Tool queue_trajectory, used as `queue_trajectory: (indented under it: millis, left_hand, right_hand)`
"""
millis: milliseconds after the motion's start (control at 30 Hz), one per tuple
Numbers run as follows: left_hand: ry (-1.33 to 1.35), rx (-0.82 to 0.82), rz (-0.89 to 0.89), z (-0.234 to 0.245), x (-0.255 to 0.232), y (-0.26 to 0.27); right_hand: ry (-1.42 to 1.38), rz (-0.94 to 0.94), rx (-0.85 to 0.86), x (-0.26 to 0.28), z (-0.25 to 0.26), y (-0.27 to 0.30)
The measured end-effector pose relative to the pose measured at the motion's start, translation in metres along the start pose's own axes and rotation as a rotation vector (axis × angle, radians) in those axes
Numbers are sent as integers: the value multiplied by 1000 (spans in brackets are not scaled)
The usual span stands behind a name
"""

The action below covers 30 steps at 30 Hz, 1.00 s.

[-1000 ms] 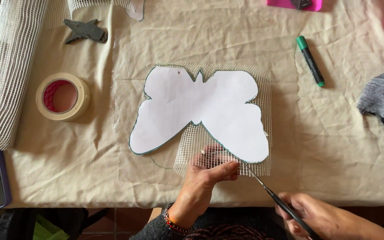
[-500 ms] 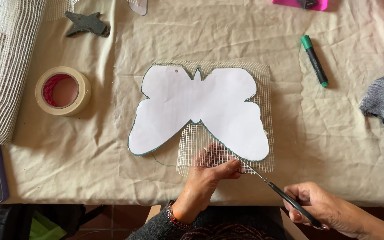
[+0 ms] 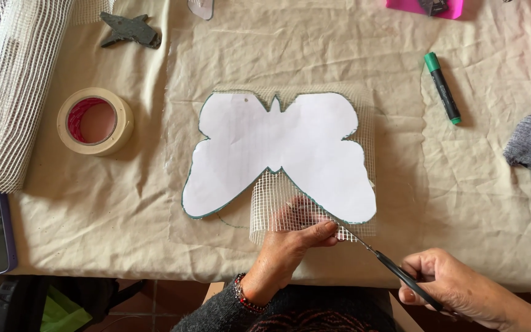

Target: Cutting out a butterfly shape from a plastic mesh using scissors and a paper template.

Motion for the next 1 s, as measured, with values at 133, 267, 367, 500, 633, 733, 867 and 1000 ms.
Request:
queue_trajectory:
  millis: [133, 267, 367, 500, 633, 733, 867, 1000]
  left_hand:
    - [26, -8, 8, 2, 5, 0]
    - [17, -11, 25, 1, 2, 2]
    - [34, 2, 22, 1, 3, 2]
    - [23, 4, 22, 0, 3, 2]
    - [59, 22, 10, -1, 2, 2]
    - [66, 55, -8, -3, 2, 2]
    - [59, 24, 22, -3, 2, 4]
    - [85, 30, 11, -2, 1, 3]
  right_hand:
    - [-85, -19, 27, 4, -10, -5]
    - [-131, 47, 56, 12, -12, -11]
    - [-160, 55, 73, 15, -12, -10]
    - [-210, 22, 35, 6, -9, -11]
    - [-151, 43, 7, 4, -10, -17]
    - [-257, -9, 40, 4, -20, -18]
    - [-169, 92, 58, 3, -19, -29]
    - [-198, 117, 39, 0, -18, -33]
Point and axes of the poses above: each hand's wrist, its own y-axis away from the middle knuckle, its own z-axis out of the back of the hand, x = y × z, the point moved 10 cm from there along -y, towards the middle knuckle, and after that the axes turned 11 degrees about y, right-handed, at the moved point
